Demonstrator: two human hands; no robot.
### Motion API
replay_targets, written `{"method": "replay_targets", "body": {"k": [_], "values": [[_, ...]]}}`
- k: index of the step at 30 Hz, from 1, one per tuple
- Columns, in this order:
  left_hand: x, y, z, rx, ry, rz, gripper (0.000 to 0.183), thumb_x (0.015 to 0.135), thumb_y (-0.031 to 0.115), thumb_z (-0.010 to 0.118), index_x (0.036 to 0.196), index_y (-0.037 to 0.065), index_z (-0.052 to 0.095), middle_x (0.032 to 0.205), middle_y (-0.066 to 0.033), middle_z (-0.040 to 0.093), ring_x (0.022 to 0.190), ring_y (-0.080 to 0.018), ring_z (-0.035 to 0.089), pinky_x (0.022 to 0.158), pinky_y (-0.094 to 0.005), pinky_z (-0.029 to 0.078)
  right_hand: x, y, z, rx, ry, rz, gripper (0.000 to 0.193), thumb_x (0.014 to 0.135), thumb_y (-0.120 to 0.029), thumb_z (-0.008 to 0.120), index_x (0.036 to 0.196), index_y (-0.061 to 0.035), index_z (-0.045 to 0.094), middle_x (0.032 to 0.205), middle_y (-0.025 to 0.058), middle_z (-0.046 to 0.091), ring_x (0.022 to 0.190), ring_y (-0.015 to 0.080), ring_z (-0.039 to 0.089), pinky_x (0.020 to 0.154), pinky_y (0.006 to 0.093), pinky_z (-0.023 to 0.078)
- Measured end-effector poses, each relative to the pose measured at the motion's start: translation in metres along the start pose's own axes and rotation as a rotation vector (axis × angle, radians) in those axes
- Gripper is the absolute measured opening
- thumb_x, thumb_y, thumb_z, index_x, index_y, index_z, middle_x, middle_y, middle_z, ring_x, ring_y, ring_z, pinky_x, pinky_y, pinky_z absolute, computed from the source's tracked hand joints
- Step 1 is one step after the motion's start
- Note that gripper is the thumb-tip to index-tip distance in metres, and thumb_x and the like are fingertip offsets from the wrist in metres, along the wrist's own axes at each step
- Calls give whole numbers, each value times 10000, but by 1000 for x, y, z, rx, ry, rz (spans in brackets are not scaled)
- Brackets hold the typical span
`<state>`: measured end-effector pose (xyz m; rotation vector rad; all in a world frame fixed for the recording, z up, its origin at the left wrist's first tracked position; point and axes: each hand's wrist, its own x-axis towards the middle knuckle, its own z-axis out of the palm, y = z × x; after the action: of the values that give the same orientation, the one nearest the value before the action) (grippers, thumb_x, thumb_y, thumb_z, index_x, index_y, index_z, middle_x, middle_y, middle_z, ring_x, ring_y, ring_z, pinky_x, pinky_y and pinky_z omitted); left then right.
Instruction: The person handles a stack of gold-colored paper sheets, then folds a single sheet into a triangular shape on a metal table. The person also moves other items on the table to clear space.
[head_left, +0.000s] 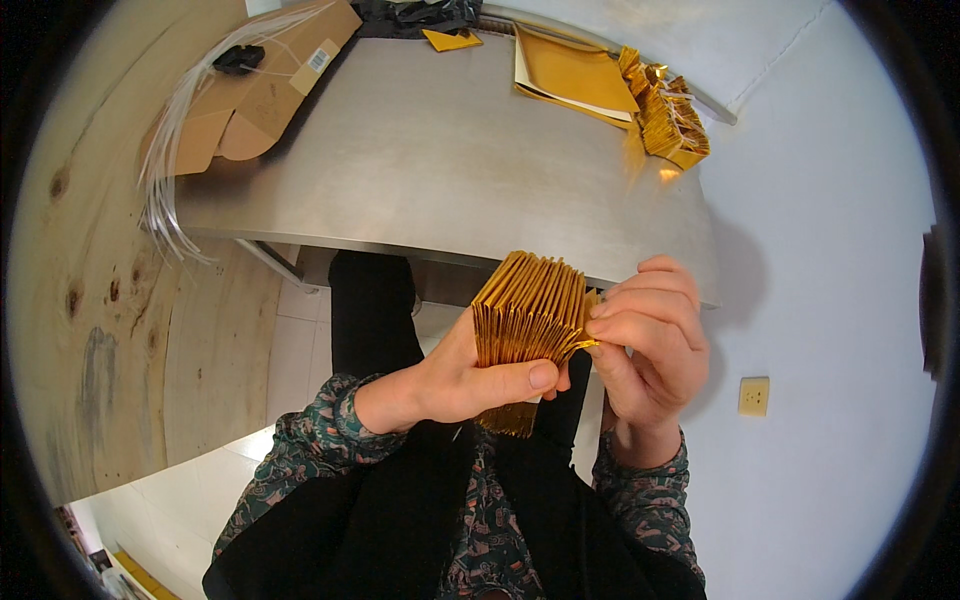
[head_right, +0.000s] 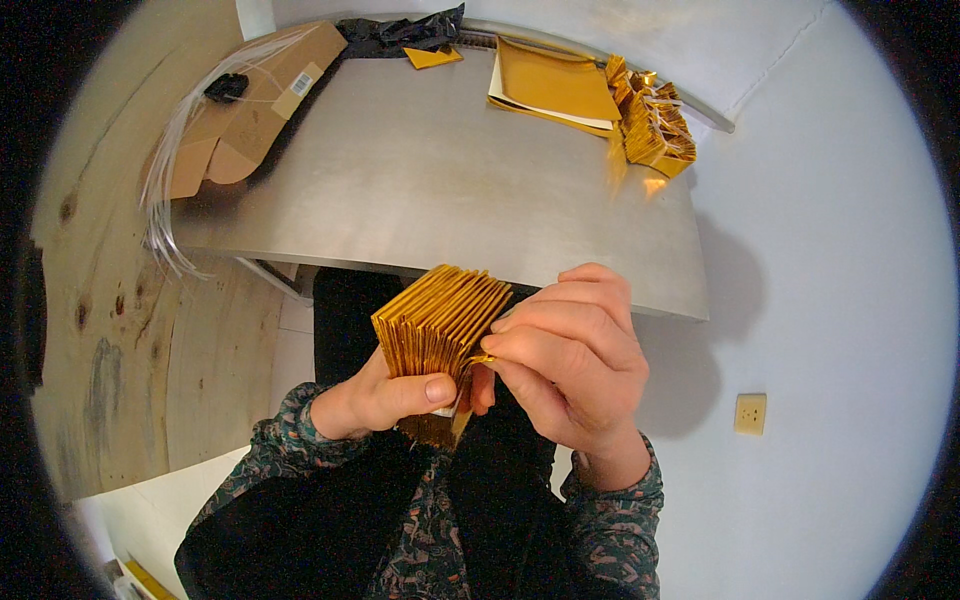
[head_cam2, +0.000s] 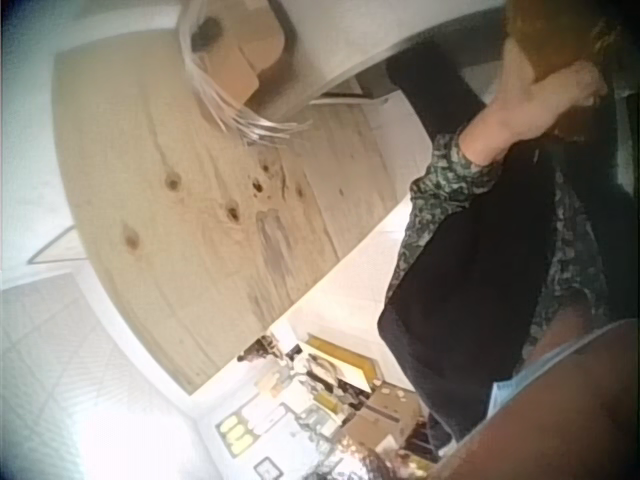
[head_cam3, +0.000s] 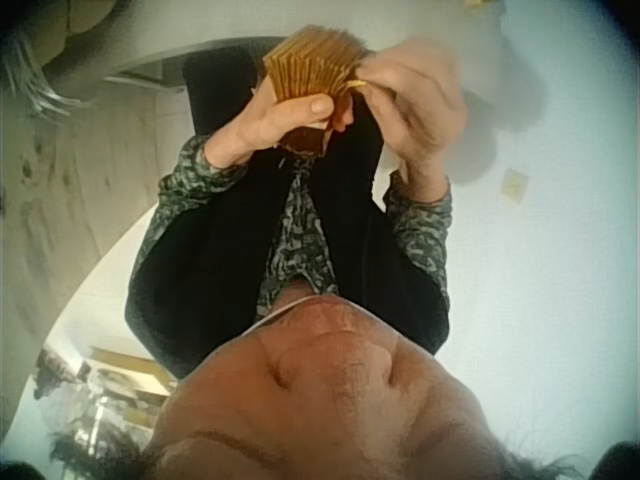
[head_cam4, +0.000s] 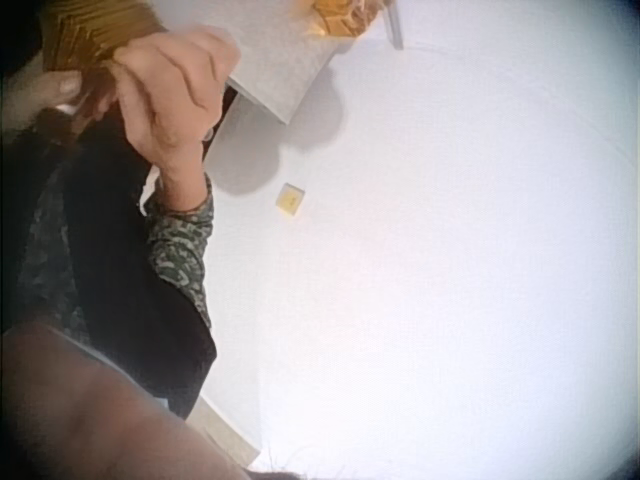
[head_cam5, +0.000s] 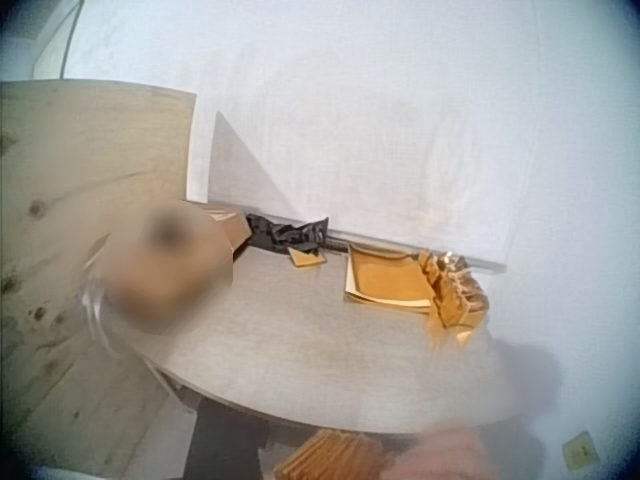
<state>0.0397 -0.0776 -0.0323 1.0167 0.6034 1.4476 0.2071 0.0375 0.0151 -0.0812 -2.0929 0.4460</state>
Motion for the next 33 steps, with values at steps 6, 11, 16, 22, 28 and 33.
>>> {"method": "replay_targets", "body": {"k": [6, 11, 16, 22, 28, 33], "values": [[-2, 5, 3, -20, -30, -64, 357, 972, 251, 703, 1188, -12, 595, 883, -76, 701, 792, -129, 657, 709, -281, 542, 8, -2, -5, -19, -63, -26, 202, 740, -122, 840, 925, -123, 758, 952, 6, 708, 893, 212, 645, 834, 407, 482], [-3, 3, 4, -111, -68, -80, 372, 972, 242, 686, 1227, -9, 581, 887, -82, 706, 799, -137, 667, 712, -282, 543, 9, 2, 1, 85, -43, 9, 264, 699, -125, 879, 933, -116, 757, 966, 11, 702, 904, 230, 620, 785, 367, 489], [-3, 1, 2, -105, -75, -67, 400, 974, 259, 687, 1247, -11, 575, 906, -87, 706, 805, -139, 666, 715, -285, 545, 6, 5, 2, 124, -41, 19, 302, 683, -112, 899, 946, -118, 751, 972, 17, 697, 889, 231, 598, 756, 358, 489], [-3, 1, 1, -60, -55, -50, 393, 966, 251, 707, 1231, -13, 585, 919, -82, 703, 810, -134, 662, 712, -283, 548, 3, 8, 2, 114, -23, -18, 298, 691, -118, 896, 951, -120, 751, 977, 17, 695, 877, 223, 595, 751, 357, 488], [-3, 1, 0, 7, -33, -50, 384, 959, 245, 724, 1212, -11, 589, 923, -74, 698, 811, -130, 660, 711, -280, 550, 2, 3, 0, 150, -39, 41, 320, 684, -106, 895, 974, -121, 761, 983, 24, 694, 881, 222, 608, 773, 352, 496], [-3, -1, 3, -42, -17, -47, 367, 965, 244, 720, 1198, -9, 590, 918, -72, 694, 809, -127, 658, 716, -281, 553, 1, 4, 2, 212, -45, 52, 323, 683, -92, 890, 983, -119, 774, 969, 24, 695, 869, 220, 615, 769, 338, 502]]}}
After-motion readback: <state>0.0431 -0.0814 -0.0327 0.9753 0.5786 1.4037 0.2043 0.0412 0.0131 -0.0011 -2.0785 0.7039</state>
